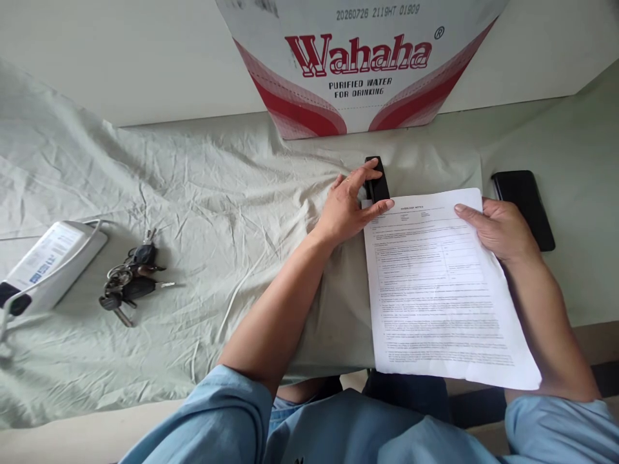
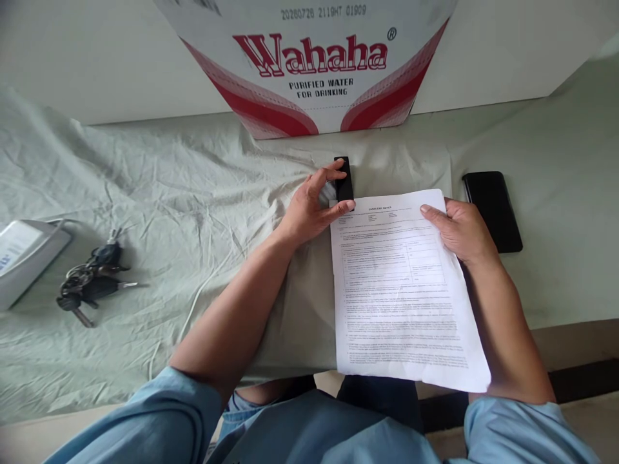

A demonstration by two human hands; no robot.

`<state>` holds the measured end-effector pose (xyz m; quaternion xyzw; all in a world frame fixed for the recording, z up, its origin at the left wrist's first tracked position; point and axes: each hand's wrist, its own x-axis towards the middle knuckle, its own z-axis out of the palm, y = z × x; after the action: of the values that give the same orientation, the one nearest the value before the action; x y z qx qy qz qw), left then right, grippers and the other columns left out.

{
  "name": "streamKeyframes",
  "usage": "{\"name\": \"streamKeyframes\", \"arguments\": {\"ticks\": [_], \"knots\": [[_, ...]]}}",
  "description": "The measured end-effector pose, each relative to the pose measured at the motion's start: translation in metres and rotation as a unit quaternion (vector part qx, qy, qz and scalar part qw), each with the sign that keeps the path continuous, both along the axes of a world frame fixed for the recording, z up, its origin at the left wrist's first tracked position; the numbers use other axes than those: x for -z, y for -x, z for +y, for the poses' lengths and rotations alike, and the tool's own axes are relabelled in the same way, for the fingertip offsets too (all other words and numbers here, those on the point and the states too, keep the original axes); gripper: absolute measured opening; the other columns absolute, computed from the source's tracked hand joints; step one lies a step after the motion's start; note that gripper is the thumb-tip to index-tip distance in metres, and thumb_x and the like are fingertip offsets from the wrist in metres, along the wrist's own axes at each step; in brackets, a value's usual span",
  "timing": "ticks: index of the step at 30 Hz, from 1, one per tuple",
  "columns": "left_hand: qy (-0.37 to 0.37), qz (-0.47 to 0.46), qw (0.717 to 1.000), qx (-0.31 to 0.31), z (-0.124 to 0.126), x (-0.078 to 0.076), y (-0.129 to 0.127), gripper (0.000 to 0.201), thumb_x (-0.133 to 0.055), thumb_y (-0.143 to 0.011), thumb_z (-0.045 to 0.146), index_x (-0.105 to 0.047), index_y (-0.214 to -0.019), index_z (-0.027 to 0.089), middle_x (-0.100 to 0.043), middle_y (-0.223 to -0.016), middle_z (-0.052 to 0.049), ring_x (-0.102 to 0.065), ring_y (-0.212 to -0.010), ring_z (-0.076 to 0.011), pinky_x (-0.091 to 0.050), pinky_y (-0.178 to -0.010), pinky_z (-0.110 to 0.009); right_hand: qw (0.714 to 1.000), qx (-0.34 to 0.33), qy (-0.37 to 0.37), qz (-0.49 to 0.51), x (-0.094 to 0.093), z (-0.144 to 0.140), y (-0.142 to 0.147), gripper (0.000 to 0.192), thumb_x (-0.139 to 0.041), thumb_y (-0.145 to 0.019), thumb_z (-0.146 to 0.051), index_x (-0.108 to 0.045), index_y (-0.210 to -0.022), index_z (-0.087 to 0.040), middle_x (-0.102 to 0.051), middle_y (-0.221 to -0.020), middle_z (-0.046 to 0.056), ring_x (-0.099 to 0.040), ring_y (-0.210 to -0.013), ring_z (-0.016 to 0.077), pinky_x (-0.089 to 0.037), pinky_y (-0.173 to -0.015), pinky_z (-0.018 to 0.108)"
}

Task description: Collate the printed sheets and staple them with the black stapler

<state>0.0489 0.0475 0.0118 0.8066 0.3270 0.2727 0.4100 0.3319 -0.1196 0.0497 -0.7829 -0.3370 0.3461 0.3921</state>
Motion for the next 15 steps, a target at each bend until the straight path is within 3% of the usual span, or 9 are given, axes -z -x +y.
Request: {"name": "streamKeyframes", "arguments": {"ticks": [6,10,15], "knots": [[-0.009,0.012,1.0,0.003,0.002,0.003,0.001,0.061,-0.077,-0.108,0.068,-0.075,-0.156,0.031,-0.056,-0.187,-0.013,-0.056,-0.173,-0.0377,-0.033,-0.148,-0.064,1.0,-0.003,-0.002,-0.006,0.002,0.0,-0.001,0.074,-0.099,-0.062,-0.09,-0.088,-0.09,-0.022,-0.086,-0.086,0.007,-0.078,-0.084,0.0265,-0.064,-0.082,0.041],[-0.025,0.045,0.999,-0.005,0.0,0.003,0.001,0.052,-0.07,-0.114,0.056,-0.075,-0.161,0.034,-0.055,-0.188,-0.009,-0.052,-0.177,-0.0362,-0.03,-0.149,-0.067,1.0,-0.01,-0.006,-0.016,0.004,0.0,-0.004,0.073,-0.097,-0.063,-0.092,-0.088,-0.088,-0.024,-0.083,-0.082,0.005,-0.078,-0.084,0.0273,-0.063,-0.083,0.042],[-0.039,0.123,0.991,-0.038,-0.008,-0.002,-0.001,0.054,-0.073,-0.112,0.044,-0.072,-0.166,0.036,-0.051,-0.19,-0.005,-0.036,-0.185,-0.0371,-0.021,-0.151,-0.071,0.999,-0.01,-0.03,-0.013,0.006,0.0,-0.003,0.07,-0.098,-0.066,-0.09,-0.089,-0.091,-0.026,-0.085,-0.084,0.004,-0.08,-0.087,0.028,-0.065,-0.088,0.044]]}}
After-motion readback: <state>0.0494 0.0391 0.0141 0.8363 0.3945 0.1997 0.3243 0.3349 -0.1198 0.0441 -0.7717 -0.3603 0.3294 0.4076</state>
